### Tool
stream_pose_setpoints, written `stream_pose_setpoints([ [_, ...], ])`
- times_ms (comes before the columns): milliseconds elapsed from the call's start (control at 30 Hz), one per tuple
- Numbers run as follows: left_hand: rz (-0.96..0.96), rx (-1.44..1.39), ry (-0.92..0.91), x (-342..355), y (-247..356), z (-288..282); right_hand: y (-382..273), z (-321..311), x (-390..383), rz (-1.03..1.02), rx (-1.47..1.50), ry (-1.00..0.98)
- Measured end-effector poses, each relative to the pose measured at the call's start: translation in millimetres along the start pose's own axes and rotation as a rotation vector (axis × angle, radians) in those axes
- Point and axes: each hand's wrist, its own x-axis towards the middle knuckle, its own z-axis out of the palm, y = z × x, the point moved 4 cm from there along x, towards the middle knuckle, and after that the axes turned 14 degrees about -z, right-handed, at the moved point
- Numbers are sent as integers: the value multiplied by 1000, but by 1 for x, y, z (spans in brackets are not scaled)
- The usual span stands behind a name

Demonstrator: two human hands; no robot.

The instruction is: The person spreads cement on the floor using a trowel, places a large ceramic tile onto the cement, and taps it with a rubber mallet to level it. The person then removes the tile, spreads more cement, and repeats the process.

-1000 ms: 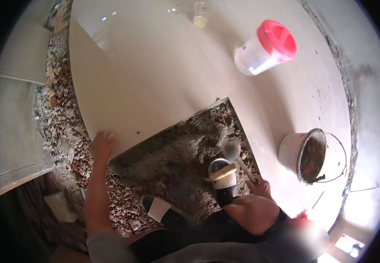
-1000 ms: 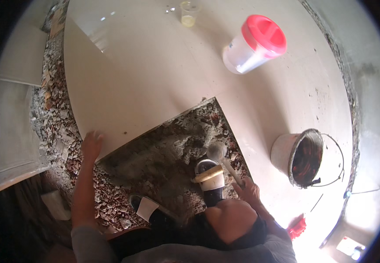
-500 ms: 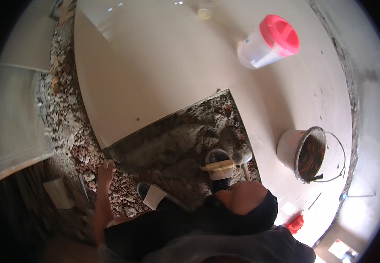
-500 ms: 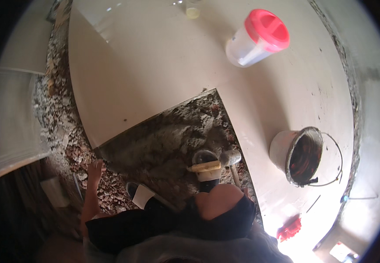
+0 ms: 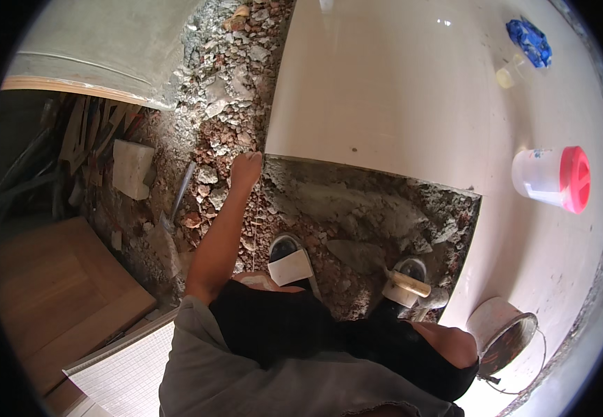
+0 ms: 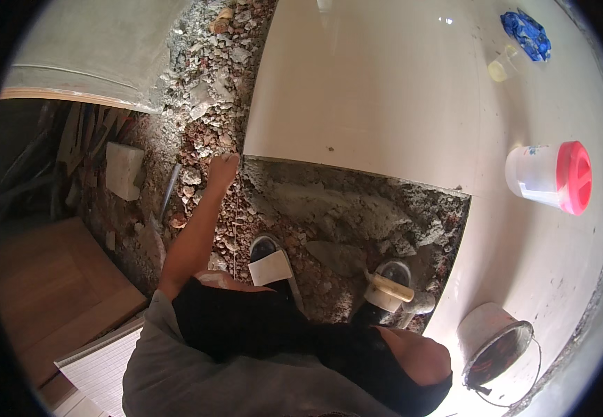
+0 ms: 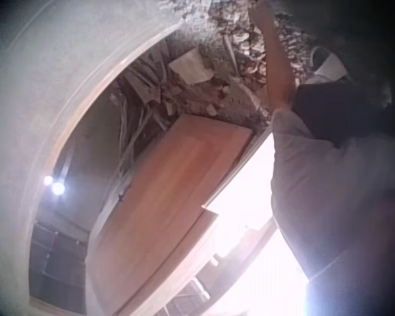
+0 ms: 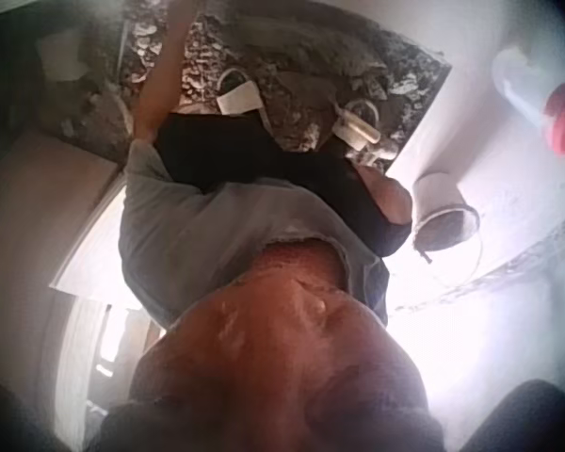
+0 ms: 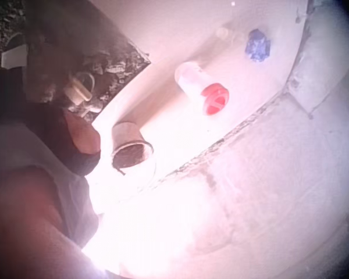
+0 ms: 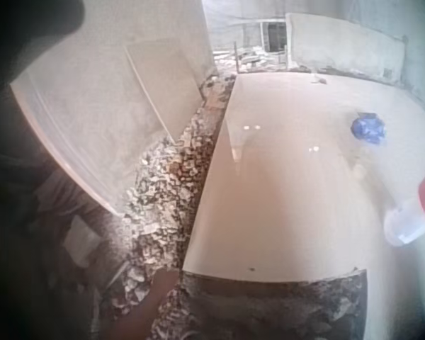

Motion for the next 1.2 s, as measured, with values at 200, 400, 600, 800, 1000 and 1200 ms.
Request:
stream_pose_setpoints([
  [200, -115, 8, 60, -5, 13, 1, 6, 0, 5, 5, 7, 25],
  [400, -26, 54, 83, -2, 3, 12, 8, 3, 10, 7, 11, 42],
  [600, -59, 246, 72, 34, 8, 25, -47, -14, 30, -239, -10, 272],
  [800, 96, 153, 233, 31, 47, 30, -164, -41, 155, -484, 142, 317],
  [1000, -34, 60, 267, 39, 63, 22, -269, 0, 280, -671, -171, 201],
  [1200, -133, 173, 215, 60, 51, 26, -289, 27, 300, -582, -239, 254],
])
